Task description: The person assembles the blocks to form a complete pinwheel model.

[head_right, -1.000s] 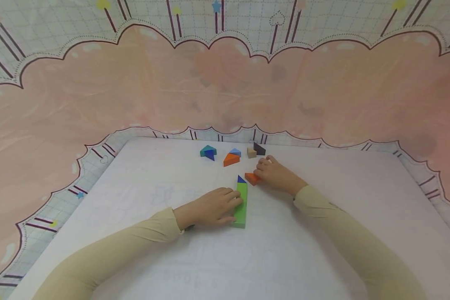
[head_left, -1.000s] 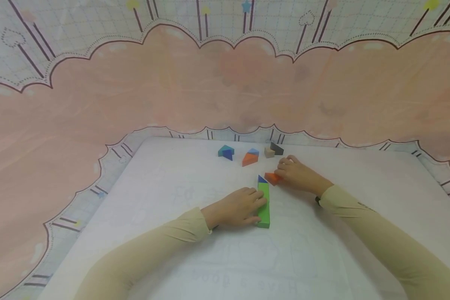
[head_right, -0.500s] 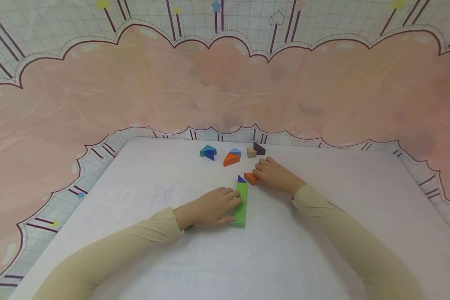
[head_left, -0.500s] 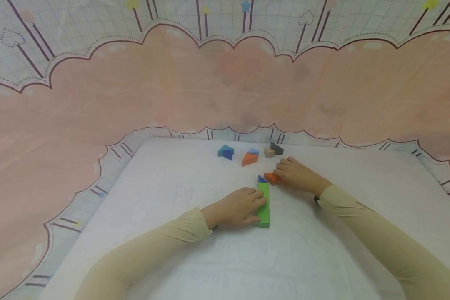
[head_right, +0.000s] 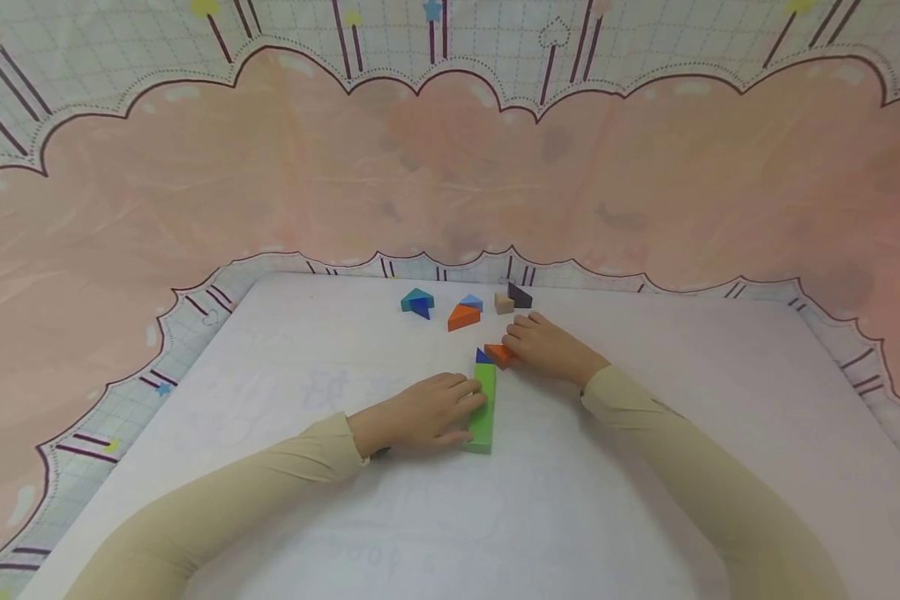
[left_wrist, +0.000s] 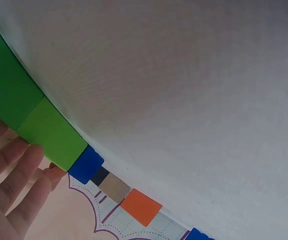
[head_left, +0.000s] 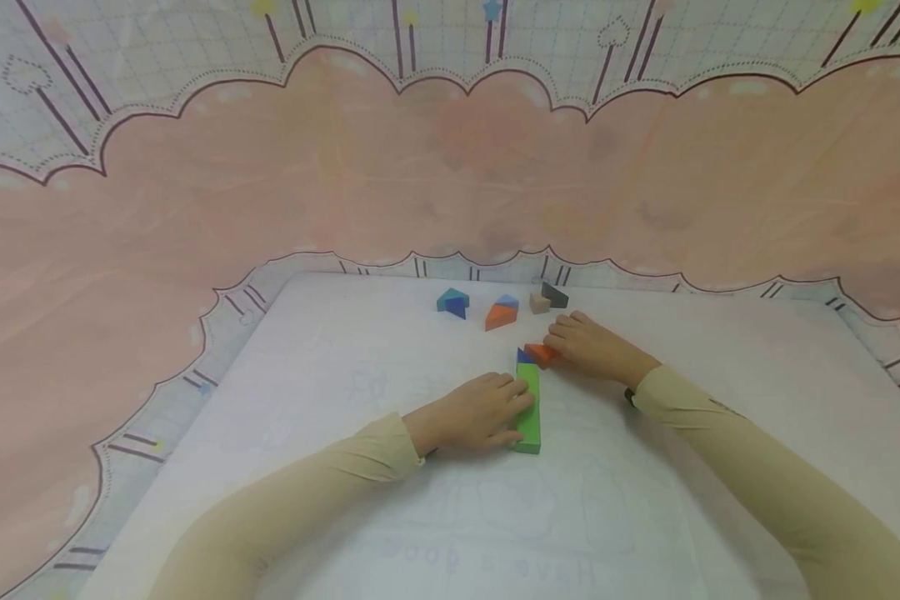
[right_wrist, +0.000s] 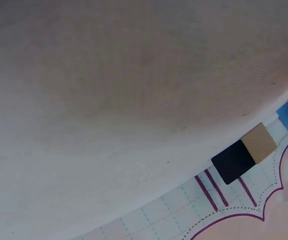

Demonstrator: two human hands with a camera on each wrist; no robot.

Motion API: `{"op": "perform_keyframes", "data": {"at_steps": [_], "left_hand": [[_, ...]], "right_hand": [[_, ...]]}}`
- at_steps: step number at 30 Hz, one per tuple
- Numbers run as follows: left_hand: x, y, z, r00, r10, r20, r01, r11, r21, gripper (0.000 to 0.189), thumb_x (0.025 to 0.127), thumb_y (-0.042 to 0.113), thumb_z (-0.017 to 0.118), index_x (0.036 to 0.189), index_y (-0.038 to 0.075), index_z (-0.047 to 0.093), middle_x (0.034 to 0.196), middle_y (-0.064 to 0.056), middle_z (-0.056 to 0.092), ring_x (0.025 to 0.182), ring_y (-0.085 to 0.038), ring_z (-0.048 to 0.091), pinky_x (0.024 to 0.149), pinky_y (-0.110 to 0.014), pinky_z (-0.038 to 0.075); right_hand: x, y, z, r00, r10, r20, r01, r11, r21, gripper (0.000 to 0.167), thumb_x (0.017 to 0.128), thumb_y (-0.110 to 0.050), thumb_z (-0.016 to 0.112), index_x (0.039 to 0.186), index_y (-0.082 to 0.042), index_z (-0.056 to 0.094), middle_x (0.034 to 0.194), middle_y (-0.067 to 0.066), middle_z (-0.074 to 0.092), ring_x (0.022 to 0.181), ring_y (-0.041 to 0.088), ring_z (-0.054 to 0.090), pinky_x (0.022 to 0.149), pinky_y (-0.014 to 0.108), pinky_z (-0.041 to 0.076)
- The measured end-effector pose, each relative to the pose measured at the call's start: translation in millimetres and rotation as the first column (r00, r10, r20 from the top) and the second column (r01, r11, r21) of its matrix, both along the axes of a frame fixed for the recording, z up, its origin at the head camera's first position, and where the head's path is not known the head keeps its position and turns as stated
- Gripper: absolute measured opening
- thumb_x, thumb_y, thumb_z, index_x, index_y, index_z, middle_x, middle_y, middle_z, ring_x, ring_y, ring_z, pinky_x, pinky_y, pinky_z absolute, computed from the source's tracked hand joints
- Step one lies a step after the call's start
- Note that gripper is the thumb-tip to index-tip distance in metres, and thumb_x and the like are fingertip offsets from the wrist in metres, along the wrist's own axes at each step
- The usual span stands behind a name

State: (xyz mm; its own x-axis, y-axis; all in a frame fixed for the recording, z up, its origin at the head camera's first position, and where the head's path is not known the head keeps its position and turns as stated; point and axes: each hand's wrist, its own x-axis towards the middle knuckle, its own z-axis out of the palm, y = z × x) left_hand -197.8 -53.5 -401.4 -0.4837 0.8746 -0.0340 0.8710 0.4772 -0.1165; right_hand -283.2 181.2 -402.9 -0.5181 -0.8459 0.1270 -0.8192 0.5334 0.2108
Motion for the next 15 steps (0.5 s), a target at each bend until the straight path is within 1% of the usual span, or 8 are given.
{"op": "perform_keyframes", "data": {"at_steps": [4,6,12,15], "left_hand": [[-0.1,0.2,-0.7,1.0,0.001,0.004,-0.001,1.0,0.006,0.047,0.095,0.046,0.046,0.129,0.013,0.046,0.129,-0.003,0.051,0.117,-0.017,0.05,0.107,-0.032,0.039],[-0.4,0.2,-1.1,1.0,0.002,0.003,-0.002,1.0,0.006,0.047,0.095,0.046,0.046,0.129,0.013,0.046,0.129,-0.003,0.051,0.117,-0.017,0.05,0.107,-0.032,0.038],[-0.2,0.3,-0.1,1.0,0.0,0.002,0.0,1.0,0.005,0.047,0.095,0.046,0.046,0.128,0.013,0.046,0.129,-0.003,0.051,0.117,-0.017,0.05,0.106,-0.032,0.039],[0.1,0.1,0.6,1.0,0.001,0.006,-0.001,1.0,0.005,0.046,0.095,0.046,0.046,0.128,0.013,0.046,0.127,-0.003,0.052,0.115,-0.017,0.05,0.106,-0.032,0.039]], "right_hand": [[-1.2,-1.7,0.4,1.0,0.005,0.005,-0.005,1.0,0.004,0.022,0.082,-0.011,0.071,0.102,-0.011,0.064,0.097,0.004,0.066,0.095,0.022,0.056,0.091,0.04,0.046],[-1.9,-2.5,-0.4,1.0,0.009,-0.001,-0.008,1.0,0.008,0.021,0.082,-0.012,0.071,0.101,-0.011,0.063,0.096,0.003,0.066,0.095,0.022,0.056,0.09,0.039,0.046],[-2.3,-4.2,-1.5,0.998,0.038,-0.041,-0.038,0.999,0.0,0.019,0.081,-0.015,0.072,0.098,-0.011,0.064,0.091,0.002,0.064,0.088,0.021,0.053,0.082,0.035,0.045],[-1.6,-4.5,-0.6,0.999,0.034,-0.035,-0.034,0.999,0.006,0.019,0.081,-0.013,0.071,0.099,-0.011,0.063,0.092,0.002,0.064,0.089,0.021,0.054,0.085,0.037,0.046]]}}
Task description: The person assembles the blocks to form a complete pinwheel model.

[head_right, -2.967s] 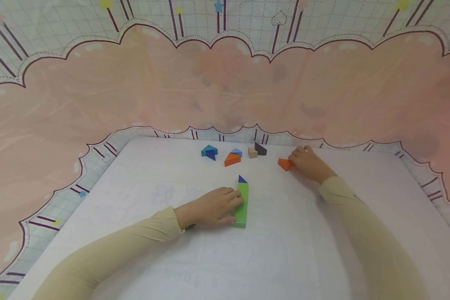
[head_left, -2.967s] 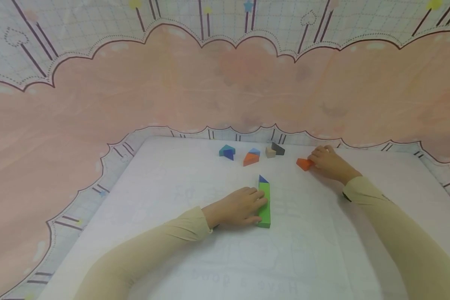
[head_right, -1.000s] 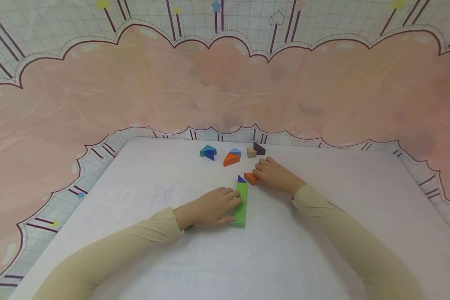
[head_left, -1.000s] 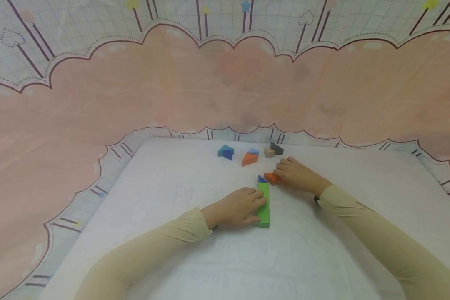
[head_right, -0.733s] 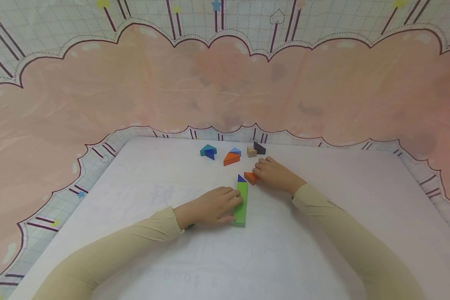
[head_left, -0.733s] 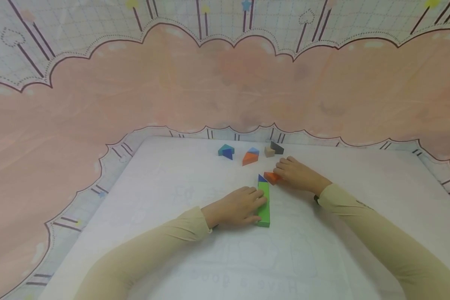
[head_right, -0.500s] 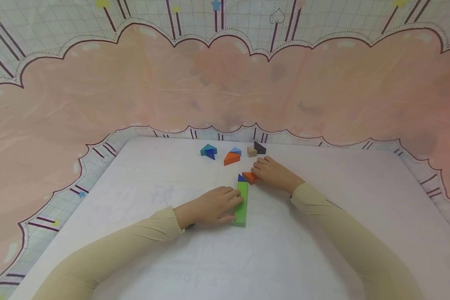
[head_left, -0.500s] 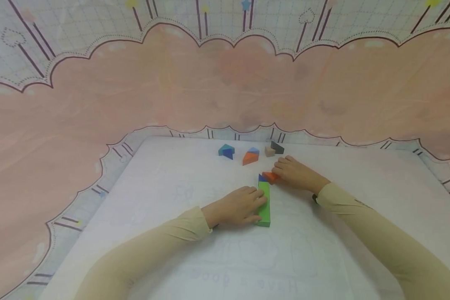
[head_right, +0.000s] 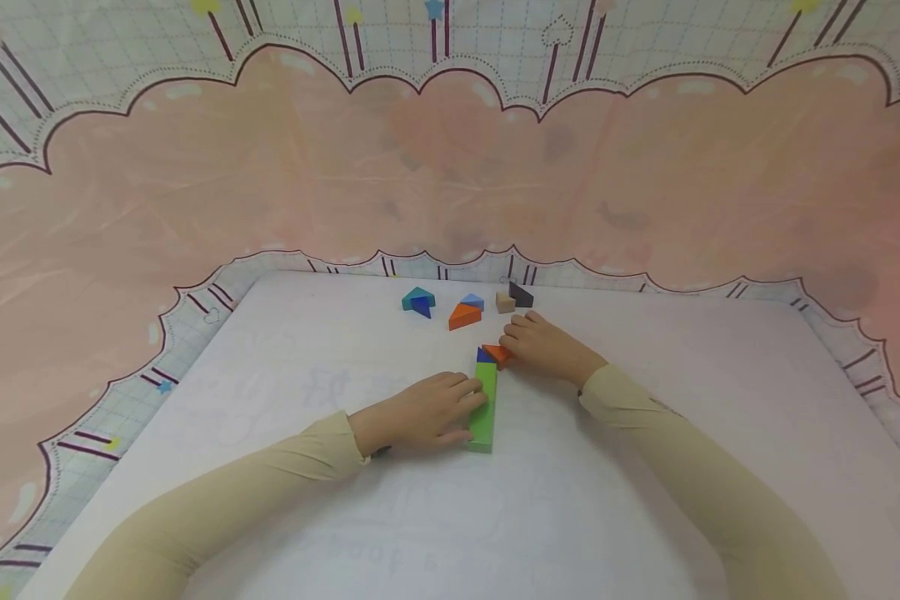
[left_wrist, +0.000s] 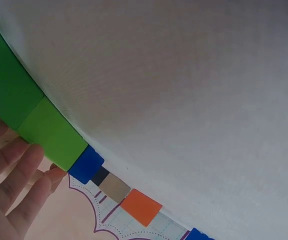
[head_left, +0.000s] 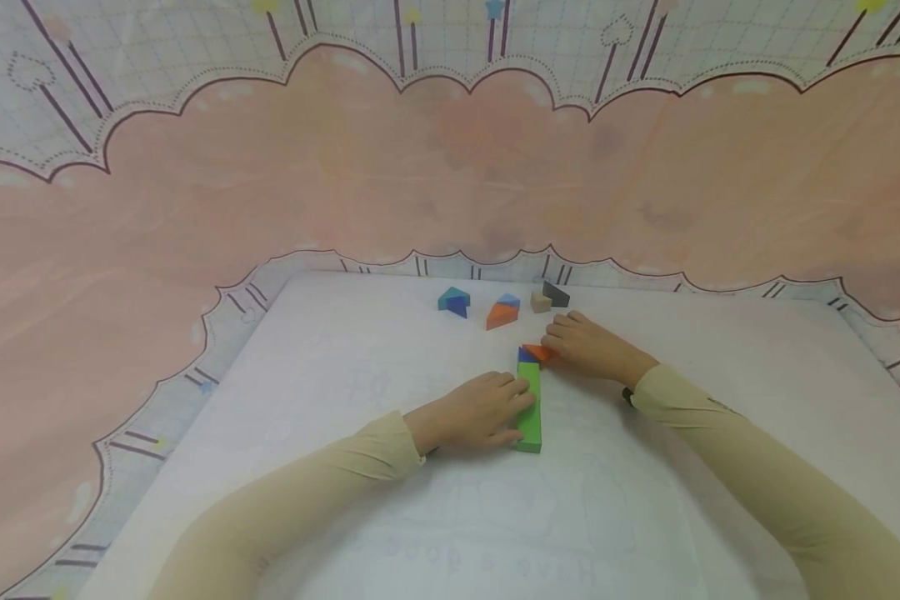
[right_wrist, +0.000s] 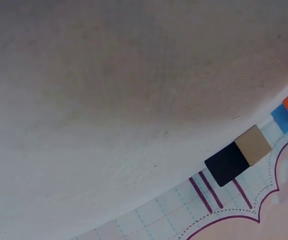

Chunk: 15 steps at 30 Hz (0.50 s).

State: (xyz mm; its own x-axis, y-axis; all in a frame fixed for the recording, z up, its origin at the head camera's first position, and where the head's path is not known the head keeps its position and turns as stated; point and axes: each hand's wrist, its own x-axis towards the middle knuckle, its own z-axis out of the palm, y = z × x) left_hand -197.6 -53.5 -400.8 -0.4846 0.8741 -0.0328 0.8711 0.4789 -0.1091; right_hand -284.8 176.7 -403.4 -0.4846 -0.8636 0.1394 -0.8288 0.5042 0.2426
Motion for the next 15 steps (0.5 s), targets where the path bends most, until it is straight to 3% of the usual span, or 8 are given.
{"op": "perform_keyframes", "data": {"at_steps": [5,15], "left_hand": [[-0.2,-0.2,0.1,1.0,0.0,0.001,0.0,1.0,0.001,0.045,0.095,0.046,0.046,0.127,0.014,0.046,0.126,-0.002,0.052,0.113,-0.015,0.05,0.104,-0.031,0.04],[-0.6,0.0,-1.2,1.0,-0.007,-0.013,0.007,1.0,-0.001,0.045,0.095,0.046,0.046,0.127,0.014,0.046,0.125,-0.002,0.051,0.112,-0.016,0.05,0.103,-0.031,0.041]], "right_hand": [[0.2,0.2,1.5,0.999,-0.025,0.026,0.025,0.999,0.023,0.022,0.082,-0.011,0.07,0.102,-0.012,0.064,0.096,0.003,0.066,0.094,0.021,0.056,0.092,0.04,0.046],[-0.9,0.4,-0.2,1.0,0.015,-0.006,-0.015,1.0,-0.011,0.015,0.083,-0.014,0.069,0.097,-0.014,0.064,0.093,0.002,0.065,0.09,0.022,0.055,0.084,0.037,0.045]]}}
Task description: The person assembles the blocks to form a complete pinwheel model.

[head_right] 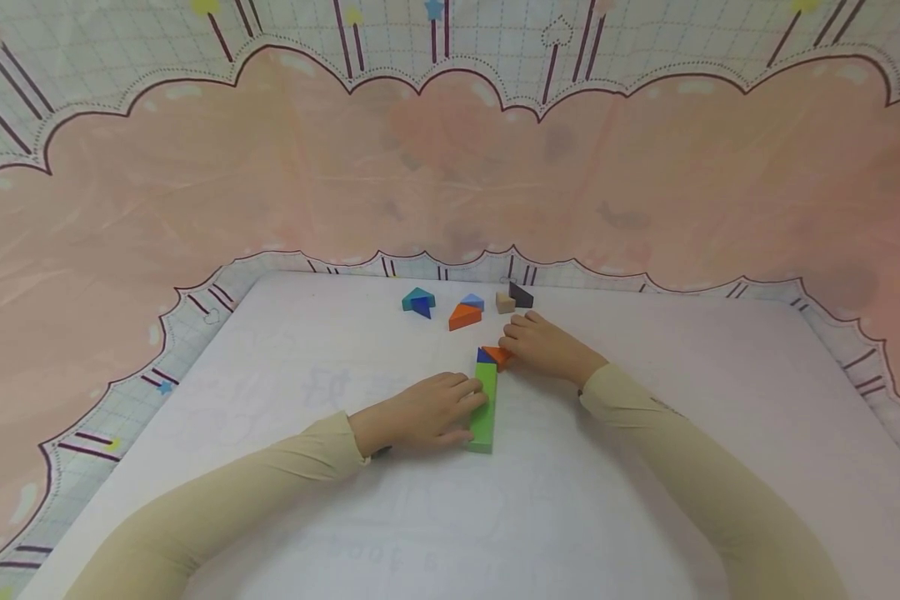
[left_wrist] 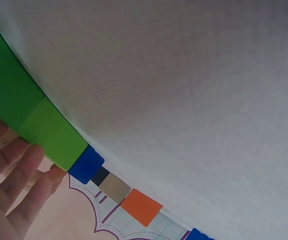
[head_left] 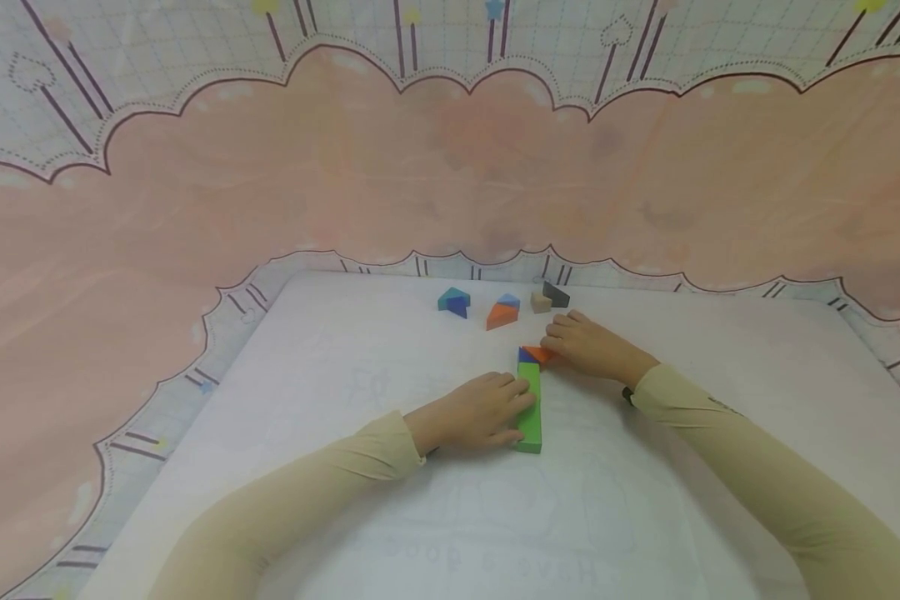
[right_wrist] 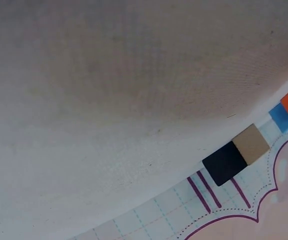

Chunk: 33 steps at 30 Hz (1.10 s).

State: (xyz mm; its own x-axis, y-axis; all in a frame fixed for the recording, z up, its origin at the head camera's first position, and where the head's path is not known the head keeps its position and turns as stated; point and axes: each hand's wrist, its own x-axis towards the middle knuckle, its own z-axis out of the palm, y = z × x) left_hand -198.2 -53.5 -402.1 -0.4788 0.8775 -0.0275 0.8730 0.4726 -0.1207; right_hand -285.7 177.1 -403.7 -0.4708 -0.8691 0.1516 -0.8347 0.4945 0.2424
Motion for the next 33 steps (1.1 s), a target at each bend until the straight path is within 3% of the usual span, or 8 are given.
{"op": "perform_keyframes", "data": {"at_steps": [25,33], "left_hand": [[-1.4,0.1,-2.3,1.0,0.009,0.018,-0.009,1.0,-0.005,0.047,0.095,0.046,0.046,0.129,0.013,0.046,0.128,-0.002,0.051,0.114,-0.016,0.049,0.104,-0.031,0.04],[-1.2,-0.2,-2.0,1.0,0.005,0.014,-0.005,1.0,-0.001,0.046,0.095,0.046,0.047,0.128,0.013,0.046,0.125,-0.001,0.051,0.111,-0.015,0.05,0.104,-0.031,0.04]], "right_hand": [[-1.4,-1.5,-2.8,1.0,0.024,-0.012,-0.024,1.0,-0.004,0.016,0.082,-0.014,0.07,0.097,-0.015,0.064,0.09,0.001,0.065,0.087,0.021,0.056,0.08,0.036,0.044],[0.8,-4.4,2.2,0.999,0.01,0.037,-0.01,1.0,-0.004,0.03,0.079,-0.015,0.074,0.108,-0.012,0.066,0.097,0.003,0.067,0.093,0.022,0.057,0.089,0.039,0.046]]}}
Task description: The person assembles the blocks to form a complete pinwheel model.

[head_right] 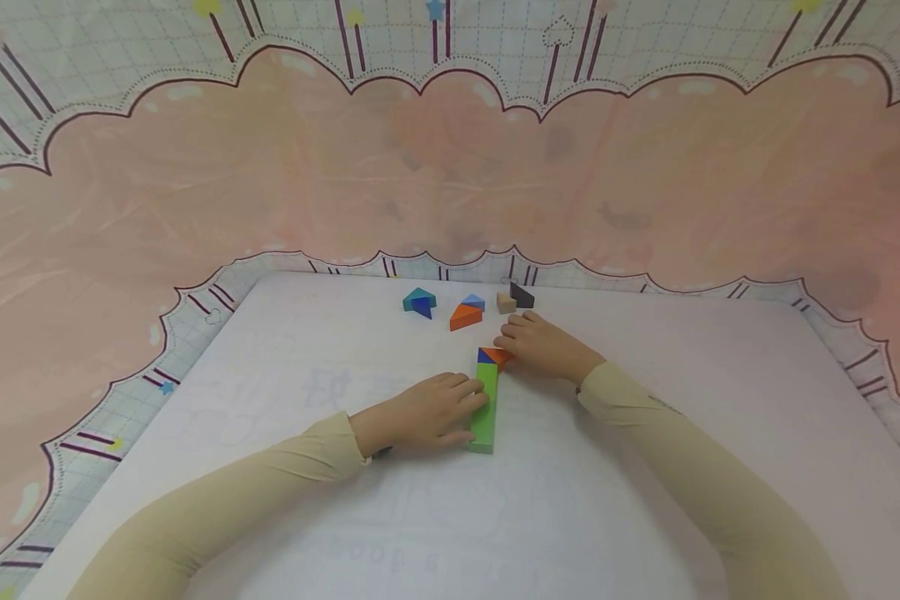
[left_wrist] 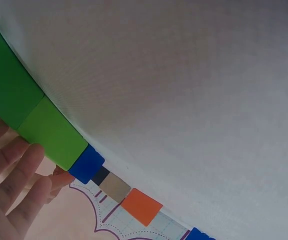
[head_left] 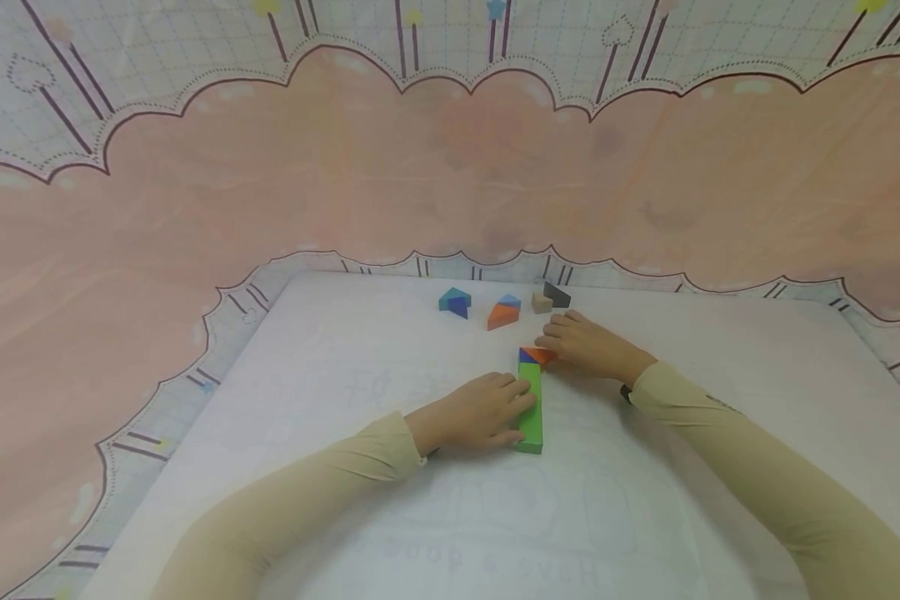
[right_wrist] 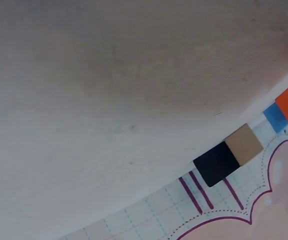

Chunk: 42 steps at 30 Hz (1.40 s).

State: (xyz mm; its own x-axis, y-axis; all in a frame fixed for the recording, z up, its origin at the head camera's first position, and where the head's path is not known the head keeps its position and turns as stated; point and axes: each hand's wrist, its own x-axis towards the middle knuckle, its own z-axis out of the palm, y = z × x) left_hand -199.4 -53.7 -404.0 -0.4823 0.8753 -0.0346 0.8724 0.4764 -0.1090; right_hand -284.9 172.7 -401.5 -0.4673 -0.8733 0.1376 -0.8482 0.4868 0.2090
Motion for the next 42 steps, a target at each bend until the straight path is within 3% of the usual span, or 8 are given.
{"op": "perform_keyframes", "data": {"at_steps": [9,24,42], "left_hand": [[0.4,0.4,1.1,1.0,0.004,0.005,-0.004,1.0,-0.003,0.046,0.095,0.045,0.046,0.128,0.013,0.046,0.126,-0.002,0.05,0.111,-0.015,0.049,0.102,-0.031,0.041],[1.1,0.8,1.0,1.0,0.011,0.006,-0.011,1.0,-0.014,0.046,0.095,0.045,0.046,0.128,0.014,0.046,0.126,-0.001,0.05,0.115,-0.016,0.049,0.106,-0.032,0.039],[2.1,0.9,2.4,0.999,0.023,0.023,-0.022,1.0,-0.019,0.047,0.095,0.046,0.047,0.129,0.014,0.045,0.128,-0.002,0.049,0.117,-0.017,0.049,0.107,-0.032,0.038]], "right_hand": [[1.2,-11.1,2.8,0.987,-0.073,0.141,0.067,0.997,0.047,0.045,0.084,-0.013,0.068,0.127,-0.015,0.058,0.111,0.004,0.067,0.108,0.023,0.056,0.103,0.045,0.041],[-1.5,-14.0,-0.3,0.995,0.011,0.094,-0.015,0.999,0.034,0.038,0.087,-0.014,0.064,0.125,-0.014,0.06,0.104,0.003,0.067,0.099,0.022,0.056,0.095,0.042,0.045],[-1.8,-15.1,-1.2,0.994,0.011,0.104,-0.015,0.999,0.04,0.037,0.087,-0.014,0.065,0.124,-0.013,0.06,0.107,0.003,0.068,0.1,0.022,0.056,0.096,0.043,0.045]]}}
